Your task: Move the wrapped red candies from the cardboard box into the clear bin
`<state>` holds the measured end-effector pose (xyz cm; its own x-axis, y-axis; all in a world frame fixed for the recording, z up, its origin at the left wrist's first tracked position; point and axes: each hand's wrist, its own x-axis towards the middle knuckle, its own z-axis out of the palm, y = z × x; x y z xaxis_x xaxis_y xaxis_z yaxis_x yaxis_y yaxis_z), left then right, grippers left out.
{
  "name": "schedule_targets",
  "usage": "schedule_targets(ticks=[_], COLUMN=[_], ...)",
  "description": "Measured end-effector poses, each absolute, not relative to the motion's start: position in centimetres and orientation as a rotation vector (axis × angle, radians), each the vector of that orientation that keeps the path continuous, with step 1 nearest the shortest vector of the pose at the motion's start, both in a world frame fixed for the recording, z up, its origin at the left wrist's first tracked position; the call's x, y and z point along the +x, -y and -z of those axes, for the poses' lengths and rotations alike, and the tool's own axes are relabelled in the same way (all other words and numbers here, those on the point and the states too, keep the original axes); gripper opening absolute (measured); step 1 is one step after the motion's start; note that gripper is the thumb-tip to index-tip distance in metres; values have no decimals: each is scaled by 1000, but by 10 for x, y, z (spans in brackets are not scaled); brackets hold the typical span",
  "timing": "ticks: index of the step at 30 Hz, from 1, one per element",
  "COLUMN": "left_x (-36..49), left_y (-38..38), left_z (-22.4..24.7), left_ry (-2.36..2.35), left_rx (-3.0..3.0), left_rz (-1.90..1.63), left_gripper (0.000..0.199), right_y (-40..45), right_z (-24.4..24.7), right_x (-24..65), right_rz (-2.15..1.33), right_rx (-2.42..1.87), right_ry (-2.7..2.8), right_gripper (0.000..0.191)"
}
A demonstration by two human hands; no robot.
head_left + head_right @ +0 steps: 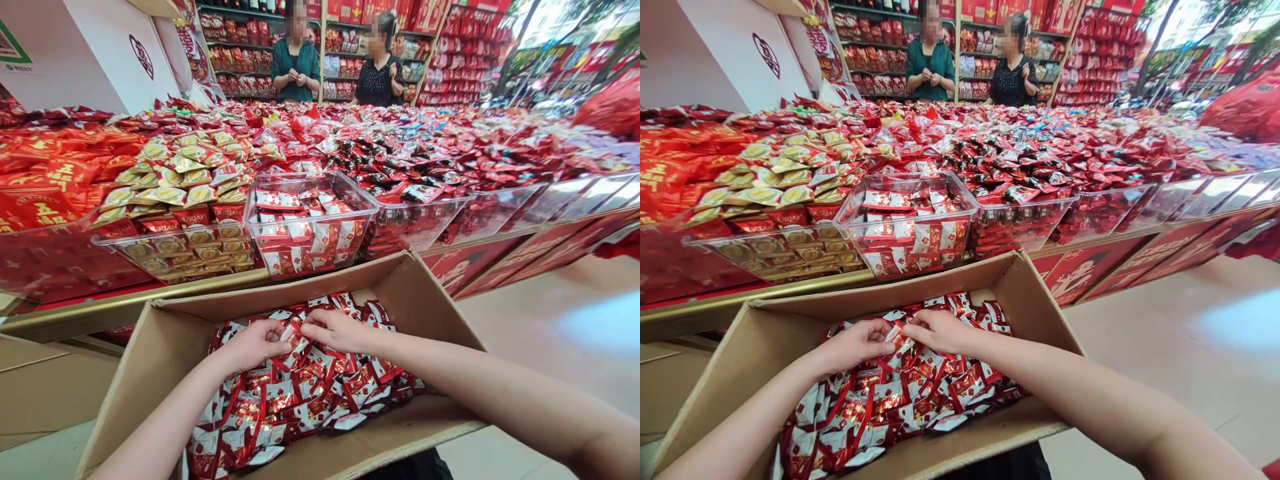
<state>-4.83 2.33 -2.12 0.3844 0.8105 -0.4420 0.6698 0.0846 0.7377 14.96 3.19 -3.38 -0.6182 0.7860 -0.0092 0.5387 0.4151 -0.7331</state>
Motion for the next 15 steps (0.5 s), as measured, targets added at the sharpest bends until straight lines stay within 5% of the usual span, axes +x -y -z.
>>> schedule_targets(ticks=[10, 15], left_x=[-17, -17], left_y=[-2, 5], left_z=[-10, -12], left_ry=[-1162, -999], left_rx=[1119, 661], left_rz=[-721, -583], left_gripper=[22, 41], right_y=[-29, -27], right_z=[16, 6], right_x=[138, 146], right_rz=[-974, -601], right_rx=[-1217, -1116], right_ry=[1905, 2103], right_gripper=[42, 40])
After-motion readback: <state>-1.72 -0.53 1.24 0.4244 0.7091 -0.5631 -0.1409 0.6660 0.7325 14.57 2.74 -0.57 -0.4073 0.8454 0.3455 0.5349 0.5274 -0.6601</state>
